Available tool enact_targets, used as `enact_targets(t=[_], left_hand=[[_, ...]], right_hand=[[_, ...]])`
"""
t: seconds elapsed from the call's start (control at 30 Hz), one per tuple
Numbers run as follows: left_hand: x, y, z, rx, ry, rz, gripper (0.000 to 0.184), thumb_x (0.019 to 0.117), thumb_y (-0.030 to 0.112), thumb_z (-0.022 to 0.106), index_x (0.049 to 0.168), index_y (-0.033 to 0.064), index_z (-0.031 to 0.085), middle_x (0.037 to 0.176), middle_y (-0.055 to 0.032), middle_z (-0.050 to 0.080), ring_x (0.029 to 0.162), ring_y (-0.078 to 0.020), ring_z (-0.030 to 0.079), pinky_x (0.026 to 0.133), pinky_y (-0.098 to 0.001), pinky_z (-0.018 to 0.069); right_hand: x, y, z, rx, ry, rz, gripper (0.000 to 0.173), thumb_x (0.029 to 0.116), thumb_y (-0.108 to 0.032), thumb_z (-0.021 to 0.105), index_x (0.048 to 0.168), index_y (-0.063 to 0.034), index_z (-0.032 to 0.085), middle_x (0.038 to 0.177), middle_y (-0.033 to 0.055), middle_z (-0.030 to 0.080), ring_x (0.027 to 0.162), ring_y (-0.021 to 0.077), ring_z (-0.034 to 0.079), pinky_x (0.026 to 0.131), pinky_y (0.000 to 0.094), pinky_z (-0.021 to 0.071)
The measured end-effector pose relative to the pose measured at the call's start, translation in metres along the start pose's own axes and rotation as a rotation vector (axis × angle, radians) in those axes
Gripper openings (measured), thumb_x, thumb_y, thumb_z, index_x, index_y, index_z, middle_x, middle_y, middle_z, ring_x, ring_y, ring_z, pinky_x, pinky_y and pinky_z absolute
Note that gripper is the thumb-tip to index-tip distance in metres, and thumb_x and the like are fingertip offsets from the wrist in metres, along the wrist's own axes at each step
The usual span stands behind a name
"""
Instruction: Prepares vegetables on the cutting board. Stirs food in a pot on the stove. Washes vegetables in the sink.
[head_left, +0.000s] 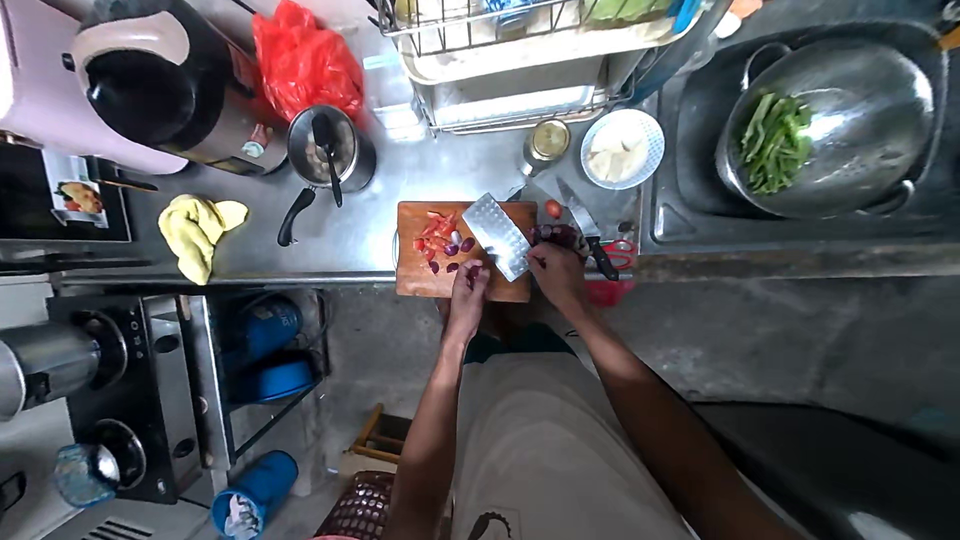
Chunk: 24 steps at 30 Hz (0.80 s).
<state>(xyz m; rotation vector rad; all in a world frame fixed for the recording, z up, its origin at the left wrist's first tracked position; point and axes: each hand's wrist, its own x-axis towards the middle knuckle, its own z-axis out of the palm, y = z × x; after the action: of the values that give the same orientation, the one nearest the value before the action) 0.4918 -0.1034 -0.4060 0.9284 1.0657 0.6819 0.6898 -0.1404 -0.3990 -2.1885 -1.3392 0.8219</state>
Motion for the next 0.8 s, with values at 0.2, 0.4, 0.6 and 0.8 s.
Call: enact_targets(t=[0.2,0.4,0.6,0.8], left_hand=[[0.000,0.003,0.002,0.037,-0.010,-0.019,0.044,0.0976,0.019,0.069,0.137,0.0169,0.051,0.104,-0.0041,0.061,0.090,-0.0144,0.060,0.080,-0.0349,0.0547],[0.003,-0.005,-0.006,-0.134,-0.118,-0.022,0.044,0.1087,0.026,0.039,0.152,0.0188,0.044,0.117,-0.0034,0.061,0.085,-0.0110,0.058,0.076,-0.0286,0.0520],[0.002,-0.023,-0.017,0.000,0.001,-0.039,0.034,0.1071,0.015,0.051,0.141,0.0096,0.054,0.112,-0.0114,0.067,0.092,-0.0212,0.066,0.084,-0.0385,0.0576],[0.005,-0.040,-0.027,0.325,0.101,-0.029,0.038,0.0990,0.012,0.066,0.136,0.0107,0.056,0.114,-0.0091,0.070,0.101,-0.0201,0.069,0.088,-0.0405,0.0597]], right_hand=[[-0.001,-0.020,-0.005,0.117,-0.013,-0.031,0.018,0.1029,-0.021,0.063,0.107,-0.0077,0.075,0.103,0.0112,0.073,0.091,0.0256,0.072,0.085,0.0493,0.0596],[0.005,-0.010,-0.003,0.027,0.007,0.064,0.024,0.1020,-0.025,0.064,0.113,-0.0048,0.072,0.110,0.0172,0.071,0.099,0.0347,0.070,0.088,0.0584,0.0562],[0.001,0.014,0.022,-0.092,0.007,0.172,0.050,0.0939,-0.042,0.074,0.123,-0.0014,0.064,0.122,0.0261,0.061,0.112,0.0465,0.061,0.090,0.0645,0.0529],[-0.007,0.021,0.033,-0.039,0.129,0.132,0.031,0.1005,-0.026,0.064,0.124,-0.0051,0.065,0.127,0.0218,0.060,0.117,0.0406,0.061,0.095,0.0578,0.0535]])
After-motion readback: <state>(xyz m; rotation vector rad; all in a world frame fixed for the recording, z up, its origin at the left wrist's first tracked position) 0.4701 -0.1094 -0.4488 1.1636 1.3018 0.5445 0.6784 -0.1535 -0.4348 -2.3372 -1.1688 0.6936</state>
